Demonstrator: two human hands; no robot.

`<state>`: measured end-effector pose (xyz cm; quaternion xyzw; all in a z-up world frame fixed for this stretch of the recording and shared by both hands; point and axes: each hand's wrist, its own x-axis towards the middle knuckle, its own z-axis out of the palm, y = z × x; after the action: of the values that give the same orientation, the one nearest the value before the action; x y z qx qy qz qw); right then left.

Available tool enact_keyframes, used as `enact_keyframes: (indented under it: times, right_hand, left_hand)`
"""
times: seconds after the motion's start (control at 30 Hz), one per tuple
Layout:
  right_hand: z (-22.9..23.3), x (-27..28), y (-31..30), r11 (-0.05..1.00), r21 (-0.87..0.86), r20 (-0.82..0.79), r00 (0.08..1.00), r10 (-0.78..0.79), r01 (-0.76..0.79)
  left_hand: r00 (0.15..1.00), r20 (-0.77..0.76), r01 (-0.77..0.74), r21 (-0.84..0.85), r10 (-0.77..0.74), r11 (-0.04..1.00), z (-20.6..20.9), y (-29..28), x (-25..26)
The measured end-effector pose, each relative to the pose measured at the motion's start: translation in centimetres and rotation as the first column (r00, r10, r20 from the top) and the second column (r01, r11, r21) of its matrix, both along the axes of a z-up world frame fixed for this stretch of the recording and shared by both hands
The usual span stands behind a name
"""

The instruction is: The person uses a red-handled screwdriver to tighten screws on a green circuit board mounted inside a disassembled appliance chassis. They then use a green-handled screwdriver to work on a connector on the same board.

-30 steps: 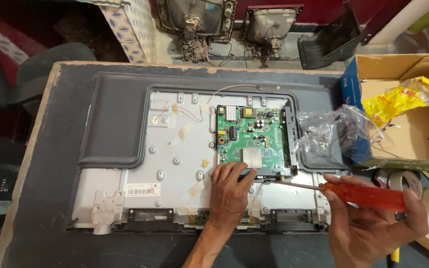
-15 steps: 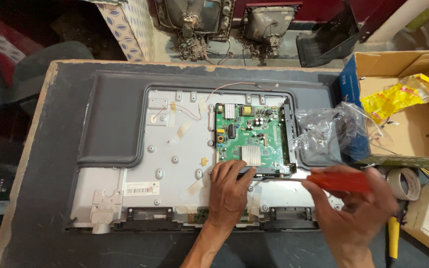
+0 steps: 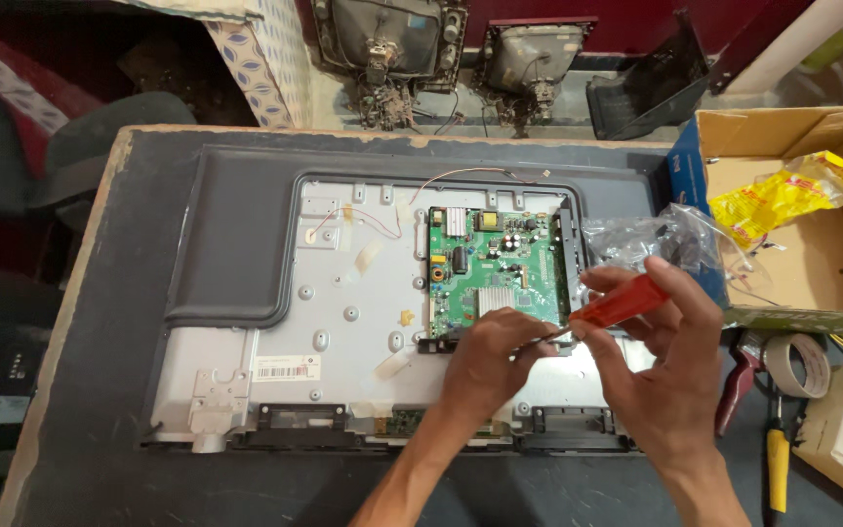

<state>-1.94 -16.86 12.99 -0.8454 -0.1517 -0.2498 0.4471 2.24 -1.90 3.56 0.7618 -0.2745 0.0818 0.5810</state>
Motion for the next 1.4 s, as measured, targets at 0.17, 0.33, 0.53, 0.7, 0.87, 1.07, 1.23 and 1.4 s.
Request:
enact_keyframes:
  times: [0.17, 0.33, 0.53, 0.7, 0.87, 1.07, 1.23, 1.4]
  right_hand:
    - [-1.3, 0.1, -0.7, 0.953, 0.293, -0.216, 0.965, 0.147, -0.080]
    - [-4.6, 0.5, -1.3, 0.944, 0.322, -0.363, 0.930, 0.055, 0.070]
    - [-5.6, 1.0, -1.3, 0.962, 0.230, -0.388, 0.921, -0.047, 0.147]
    - [-6.2, 0.8, -1.2, 0.975, 0.149, -0.378, 0.921, -0.099, 0.166]
    - [-6.3, 1.1, -0.9, 0.957, 0.257, -0.415, 0.910, -0.015, 0.133]
    - [-6.9, 0.7, -0.8, 0.961, 0.212, -0.403, 0.911, -0.081, 0.179]
    - [-6.7, 0.8, -0.5, 0.968, 0.222, -0.404, 0.915, -0.015, 0.113]
    - [-7.2, 0.4, -0.3, 0.962, 0.192, -0.357, 0.927, -0.115, 0.193]
  left_hand:
    - [0.990, -0.089, 0.117, 0.076, -0.110, 0.990, -0.8, 0.2, 1.8]
    - [0.976, -0.114, 0.183, -0.009, -0.183, 0.983, -2.0, 0.3, 2.6]
    - [0.955, -0.218, 0.216, 0.043, -0.202, 0.975, -2.2, 0.7, 2.6]
    - [0.963, -0.171, 0.217, 0.019, -0.211, 0.976, -2.6, 1.0, 2.6]
    - [0.982, -0.103, 0.160, 0.040, -0.155, 0.986, -2.5, 1.2, 2.5]
    - [0.979, 0.004, -0.206, -0.002, 0.206, 0.979, -2.1, 3.9, 0.8]
    - [0.896, 0.014, -0.442, 0.108, 0.444, 0.890, -2.1, 6.5, -1.3]
    - [0.876, -0.048, -0.467, 0.155, 0.479, 0.870, -2.9, 7.7, -2.0]
